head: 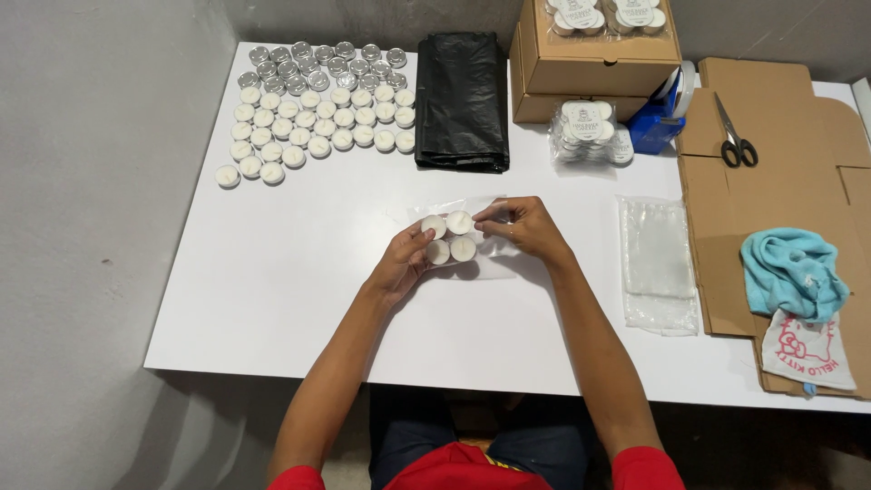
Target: Cleaning small candle bases with a cloth and packaging them into small plastic bags.
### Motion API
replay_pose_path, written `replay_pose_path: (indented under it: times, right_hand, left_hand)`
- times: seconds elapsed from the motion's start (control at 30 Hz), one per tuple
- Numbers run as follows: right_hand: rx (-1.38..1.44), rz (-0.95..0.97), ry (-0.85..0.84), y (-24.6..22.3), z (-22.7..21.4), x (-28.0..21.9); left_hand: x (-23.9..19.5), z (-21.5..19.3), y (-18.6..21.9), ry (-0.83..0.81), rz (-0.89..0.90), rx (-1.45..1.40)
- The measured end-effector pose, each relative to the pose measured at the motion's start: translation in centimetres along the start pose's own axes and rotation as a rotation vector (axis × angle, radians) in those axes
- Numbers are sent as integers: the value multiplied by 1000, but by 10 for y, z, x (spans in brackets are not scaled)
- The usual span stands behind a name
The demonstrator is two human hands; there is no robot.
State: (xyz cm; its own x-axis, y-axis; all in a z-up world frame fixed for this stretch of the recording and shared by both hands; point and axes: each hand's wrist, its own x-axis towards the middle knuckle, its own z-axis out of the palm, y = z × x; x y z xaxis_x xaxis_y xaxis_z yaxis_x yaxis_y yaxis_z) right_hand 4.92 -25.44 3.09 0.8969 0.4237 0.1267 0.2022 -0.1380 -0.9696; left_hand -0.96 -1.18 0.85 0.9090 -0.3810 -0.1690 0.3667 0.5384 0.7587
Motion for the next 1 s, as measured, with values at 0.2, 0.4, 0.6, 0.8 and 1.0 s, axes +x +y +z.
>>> replay_pose_path:
  times: [0.2,0.4,0.6,0.8,1.0]
  right_hand:
    - [-45,-25,-23,-9,0,-1]
    - [413,18,192,15,-3,1]
    - [613,100,155,0,42,-31]
    - [370,176,384,-23,66,-36]
    - [213,93,450,4,44,-37]
  left_hand:
    - [-15,25,17,9,6,-5]
    - [10,-21,-21,44,79,-98]
    - [5,-8,-18,98,150,-232]
    - [1,6,-18,68,161,-198]
    - [26,-36,-56,73,105,-18]
